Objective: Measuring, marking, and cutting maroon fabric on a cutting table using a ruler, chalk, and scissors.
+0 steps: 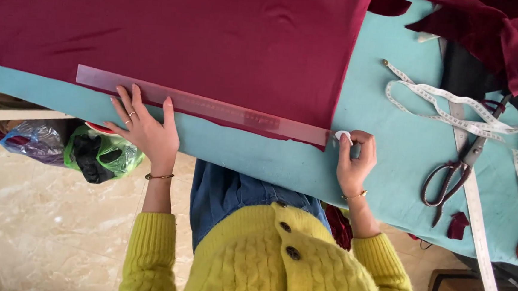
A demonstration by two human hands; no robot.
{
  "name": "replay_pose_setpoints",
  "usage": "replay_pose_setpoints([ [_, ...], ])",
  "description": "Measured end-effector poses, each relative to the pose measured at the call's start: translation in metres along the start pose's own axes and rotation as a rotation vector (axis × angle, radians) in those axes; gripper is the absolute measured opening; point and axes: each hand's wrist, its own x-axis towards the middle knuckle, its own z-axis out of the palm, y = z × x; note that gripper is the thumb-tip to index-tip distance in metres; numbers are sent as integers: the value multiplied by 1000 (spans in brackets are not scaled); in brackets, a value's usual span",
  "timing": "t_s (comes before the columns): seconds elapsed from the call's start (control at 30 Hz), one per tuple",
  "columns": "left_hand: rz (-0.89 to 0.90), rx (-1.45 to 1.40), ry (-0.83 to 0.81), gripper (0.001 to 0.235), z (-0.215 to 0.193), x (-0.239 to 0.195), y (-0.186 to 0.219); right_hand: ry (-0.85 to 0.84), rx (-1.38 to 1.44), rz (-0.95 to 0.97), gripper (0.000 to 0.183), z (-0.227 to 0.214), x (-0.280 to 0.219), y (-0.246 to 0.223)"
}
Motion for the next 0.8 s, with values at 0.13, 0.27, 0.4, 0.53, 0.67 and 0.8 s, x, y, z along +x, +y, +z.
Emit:
replay_pose_setpoints([
  [0.13,-17,33,3,71,2,0,-1,9,7,-2,15,0,-1,1],
  [0.27,-26,38,14,70,5,0,-3,16,4,12,15,-1,-1,0],
  [0.4,-2,29,28,69,1,1,-1,9,7,17,15,-1,-2,1],
  [0.53,19,41,37,70,4,1,-3,6,8,14,14,-2,0,-1],
  [0.67,36,39,63,73,7,1,-6,-40,27,43,13,3,3,-8],
  [0.8,26,61,76,76,8,2,-9,-103,129,106,12,29,16,-22],
])
